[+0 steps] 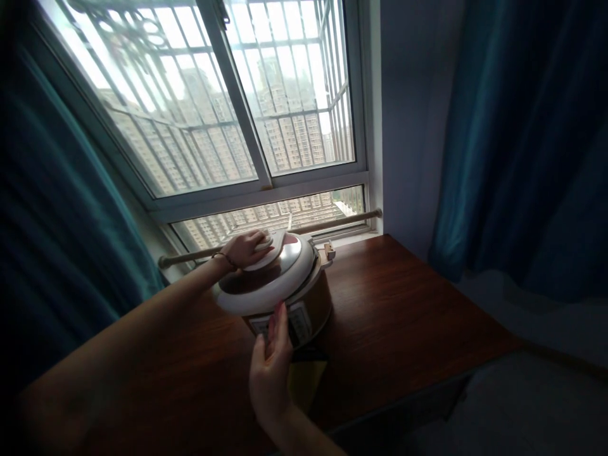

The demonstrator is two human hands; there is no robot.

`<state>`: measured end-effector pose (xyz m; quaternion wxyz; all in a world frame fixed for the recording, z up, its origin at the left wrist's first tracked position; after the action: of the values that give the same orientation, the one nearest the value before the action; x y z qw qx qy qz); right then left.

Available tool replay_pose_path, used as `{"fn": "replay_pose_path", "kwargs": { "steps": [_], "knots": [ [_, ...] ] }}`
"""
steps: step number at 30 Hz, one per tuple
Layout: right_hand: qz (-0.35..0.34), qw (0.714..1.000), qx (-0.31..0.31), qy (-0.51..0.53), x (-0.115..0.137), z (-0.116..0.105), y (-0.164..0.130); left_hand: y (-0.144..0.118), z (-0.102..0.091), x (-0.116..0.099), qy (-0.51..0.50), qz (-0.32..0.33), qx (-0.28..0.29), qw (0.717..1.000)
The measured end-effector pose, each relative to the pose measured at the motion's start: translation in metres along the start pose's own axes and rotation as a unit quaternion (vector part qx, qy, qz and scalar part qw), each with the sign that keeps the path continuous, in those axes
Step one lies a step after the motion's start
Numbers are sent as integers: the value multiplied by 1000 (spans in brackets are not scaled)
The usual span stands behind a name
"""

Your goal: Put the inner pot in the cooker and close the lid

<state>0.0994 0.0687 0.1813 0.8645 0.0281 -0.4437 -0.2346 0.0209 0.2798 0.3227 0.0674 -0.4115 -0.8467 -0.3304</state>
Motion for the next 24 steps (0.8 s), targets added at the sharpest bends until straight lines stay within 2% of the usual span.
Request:
{"fn": "replay_pose_path", "kwargs": {
  "steps": [8,10,12,15,16,18,19,21,24],
  "knots": [
    [-39,996,-15,-78,-24,24,-17,6,15,12,-41,87,-33,995],
    [-47,991,-4,-128,-24,22,-19,8,18,14,-49,97,-42,993],
    [-84,978,2,-193,-15,12,-10,9,20,15,-60,106,-48,991],
    [-197,939,-39,-280,16,-19,39,10,22,15,-74,119,-54,989],
    [-240,920,-87,-297,29,-31,65,10,22,15,-76,123,-55,988],
    [-260,885,-175,-344,48,-55,124,11,22,15,-78,126,-56,987],
    [-245,873,-183,-380,53,-66,154,11,22,15,-78,128,-56,987],
    [-191,867,-99,-449,54,-82,202,11,22,14,-77,132,-55,987],
    [-136,858,3,-496,43,-98,236,12,22,14,-81,136,-55,986]
  ]
}}
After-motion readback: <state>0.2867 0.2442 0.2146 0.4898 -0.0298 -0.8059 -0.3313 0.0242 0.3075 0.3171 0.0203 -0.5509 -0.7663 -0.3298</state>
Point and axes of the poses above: each hand's wrist, its own y-axis towards the middle knuckle, its own z-axis out of the palm, x = y × z, the point moved 1 cm from there along y, towards the middle knuckle, and after that the axes turned 2 degrees about -x, right-handed, at the moved point
